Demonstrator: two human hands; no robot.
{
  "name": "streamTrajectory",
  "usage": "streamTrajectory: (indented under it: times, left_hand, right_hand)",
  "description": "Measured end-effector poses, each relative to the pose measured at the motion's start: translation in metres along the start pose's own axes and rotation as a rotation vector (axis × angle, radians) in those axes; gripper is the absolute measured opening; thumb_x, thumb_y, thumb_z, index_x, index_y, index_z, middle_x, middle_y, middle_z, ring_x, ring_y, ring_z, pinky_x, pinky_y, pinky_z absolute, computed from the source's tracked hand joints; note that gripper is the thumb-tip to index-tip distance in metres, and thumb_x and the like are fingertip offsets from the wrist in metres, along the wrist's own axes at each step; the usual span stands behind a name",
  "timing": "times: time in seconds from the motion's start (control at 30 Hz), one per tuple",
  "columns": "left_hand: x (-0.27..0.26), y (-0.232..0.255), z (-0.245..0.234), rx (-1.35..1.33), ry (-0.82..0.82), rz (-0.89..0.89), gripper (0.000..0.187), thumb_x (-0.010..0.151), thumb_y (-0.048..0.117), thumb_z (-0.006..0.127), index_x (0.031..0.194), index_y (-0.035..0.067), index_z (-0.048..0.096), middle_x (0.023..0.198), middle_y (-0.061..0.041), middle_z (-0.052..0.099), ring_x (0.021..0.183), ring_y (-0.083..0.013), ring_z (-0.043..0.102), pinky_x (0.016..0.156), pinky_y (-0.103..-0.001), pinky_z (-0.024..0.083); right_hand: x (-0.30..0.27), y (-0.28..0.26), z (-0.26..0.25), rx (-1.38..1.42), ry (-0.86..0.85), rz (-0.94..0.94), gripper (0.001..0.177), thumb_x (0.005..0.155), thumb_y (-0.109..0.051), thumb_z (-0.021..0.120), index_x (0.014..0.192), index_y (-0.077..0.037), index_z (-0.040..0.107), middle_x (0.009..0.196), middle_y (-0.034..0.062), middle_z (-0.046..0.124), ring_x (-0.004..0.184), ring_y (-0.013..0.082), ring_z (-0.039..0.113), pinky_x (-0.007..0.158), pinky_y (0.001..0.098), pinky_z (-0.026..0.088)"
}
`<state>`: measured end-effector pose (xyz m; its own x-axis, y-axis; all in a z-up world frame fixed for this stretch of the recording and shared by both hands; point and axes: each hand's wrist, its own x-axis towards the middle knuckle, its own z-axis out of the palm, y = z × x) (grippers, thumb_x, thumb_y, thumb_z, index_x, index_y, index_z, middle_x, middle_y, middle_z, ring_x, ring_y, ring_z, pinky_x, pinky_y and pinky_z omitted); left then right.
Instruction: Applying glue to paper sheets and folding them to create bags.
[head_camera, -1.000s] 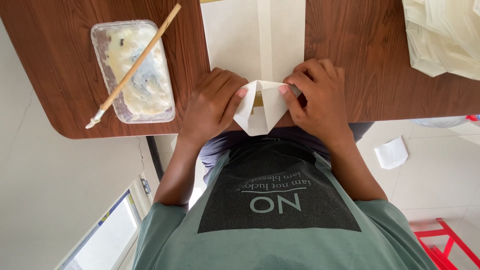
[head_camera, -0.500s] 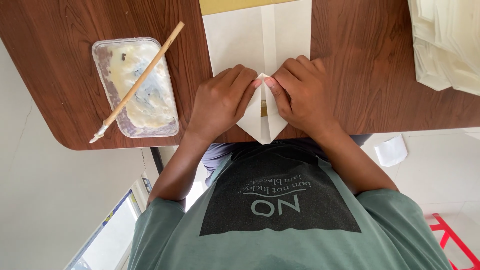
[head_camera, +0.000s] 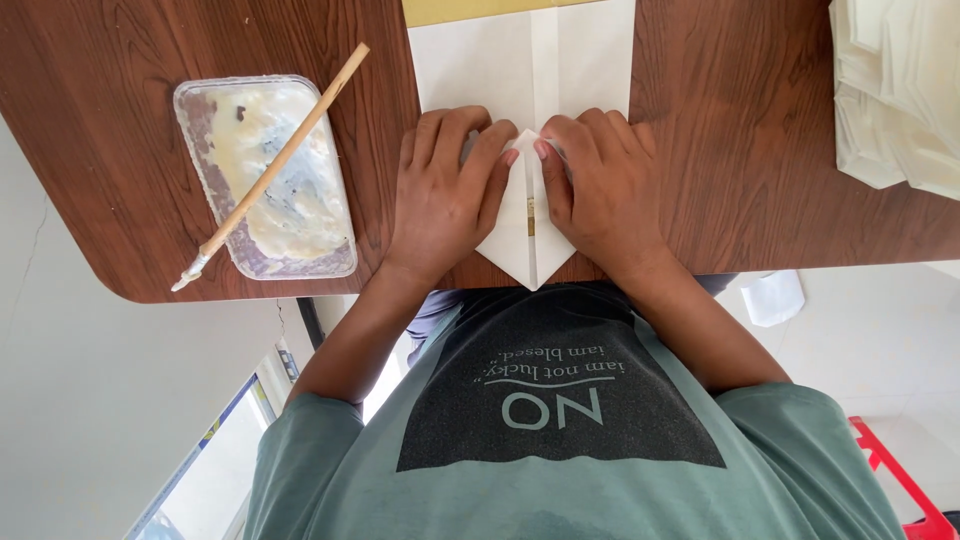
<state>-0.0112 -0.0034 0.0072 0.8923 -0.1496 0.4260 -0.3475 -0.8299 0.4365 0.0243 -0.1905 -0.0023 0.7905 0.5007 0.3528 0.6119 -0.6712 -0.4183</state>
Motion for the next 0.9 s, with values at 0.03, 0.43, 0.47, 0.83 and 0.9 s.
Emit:
streamTrajectory:
  times: [0.03,0.43,0.47,0.83,0.9]
  left_hand:
    - [0.0,-0.001,-0.003,0.0,0.0,0.002,0.011,0.104,0.016,0.063,0.111,0.01,0.068,0.098,-0.007,0.057,0.095,-0.0281,0.057,0.08,-0.037,0.05]
    - [-0.004,-0.006,-0.013,0.139,-0.006,0.096,0.023,0.095,0.013,0.074,0.116,0.022,0.079,0.103,-0.004,0.059,0.098,-0.0234,0.059,0.08,-0.034,0.05]
    - [-0.005,-0.006,-0.012,0.137,0.006,0.086,0.022,0.095,0.014,0.074,0.115,0.022,0.079,0.104,-0.004,0.058,0.098,-0.0238,0.059,0.08,-0.035,0.048]
    - [-0.012,-0.002,-0.026,0.236,-0.495,-0.006,0.049,0.122,0.039,0.058,0.164,0.03,0.035,0.166,-0.02,0.031,0.154,-0.041,0.025,0.12,-0.072,0.017]
    - [-0.011,0.0,-0.028,0.276,-0.641,-0.042,0.051,0.119,0.049,0.029,0.167,0.032,0.023,0.17,-0.017,0.018,0.157,-0.0403,0.014,0.123,-0.068,0.014]
  right_hand:
    - [0.003,-0.002,-0.002,-0.001,0.001,0.001,0.004,0.108,-0.015,0.062,0.109,-0.011,0.062,0.081,0.003,0.048,0.072,0.0241,0.055,0.067,0.0361,0.04]
    - [0.01,-0.006,-0.01,0.039,0.046,-0.04,0.012,0.098,-0.001,0.074,0.1,-0.012,0.076,0.088,0.0033,0.051,0.071,0.0215,0.052,0.064,0.034,0.04]
    - [0.01,-0.006,-0.008,0.031,0.067,-0.036,0.01,0.098,-0.002,0.074,0.099,-0.012,0.077,0.088,0.0033,0.05,0.07,0.0213,0.051,0.064,0.034,0.04]
    - [0.0,-0.007,-0.026,-0.031,-0.104,-0.115,0.032,0.107,-0.006,0.061,0.139,-0.008,0.066,0.113,0.0156,0.057,0.094,0.0331,0.053,0.083,0.0441,0.05]
    - [-0.008,-0.008,-0.029,-0.21,-0.199,-0.115,0.039,0.113,-0.028,0.051,0.145,-0.009,0.064,0.138,0.0118,0.059,0.119,0.0319,0.057,0.095,0.0466,0.045]
